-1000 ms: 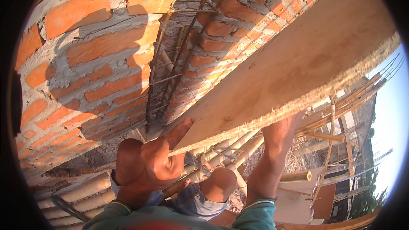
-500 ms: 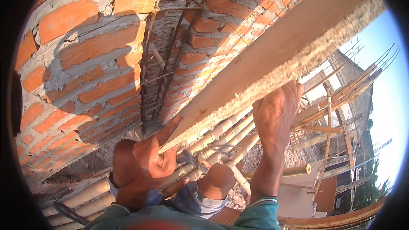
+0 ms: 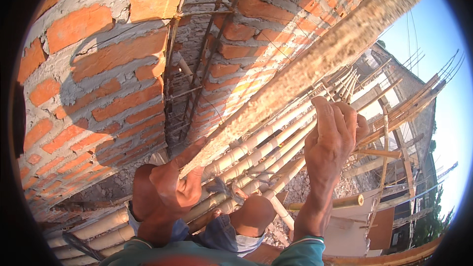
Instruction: The person positions a large rectangular plasterboard against a brick wall on bamboo scaffolding and secures it by hand using thin metal wires. The person repeatedly wraps and twists the wires around the board and the wall to hold it in place.
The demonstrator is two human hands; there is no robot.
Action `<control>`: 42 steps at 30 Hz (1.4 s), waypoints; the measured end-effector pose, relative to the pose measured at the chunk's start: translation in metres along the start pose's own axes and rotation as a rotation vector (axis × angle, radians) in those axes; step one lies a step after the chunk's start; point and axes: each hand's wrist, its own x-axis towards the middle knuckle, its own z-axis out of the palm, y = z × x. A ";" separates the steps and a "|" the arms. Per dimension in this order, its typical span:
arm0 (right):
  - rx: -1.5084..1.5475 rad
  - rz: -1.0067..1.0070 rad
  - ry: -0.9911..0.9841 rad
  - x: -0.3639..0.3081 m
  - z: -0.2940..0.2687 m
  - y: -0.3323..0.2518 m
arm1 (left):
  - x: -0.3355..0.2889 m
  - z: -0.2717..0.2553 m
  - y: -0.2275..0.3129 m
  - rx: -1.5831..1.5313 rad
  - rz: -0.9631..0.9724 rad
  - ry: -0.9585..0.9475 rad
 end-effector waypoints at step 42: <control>0.195 0.225 -0.115 0.070 0.070 -0.034 | 0.018 0.002 -0.016 0.000 0.016 0.136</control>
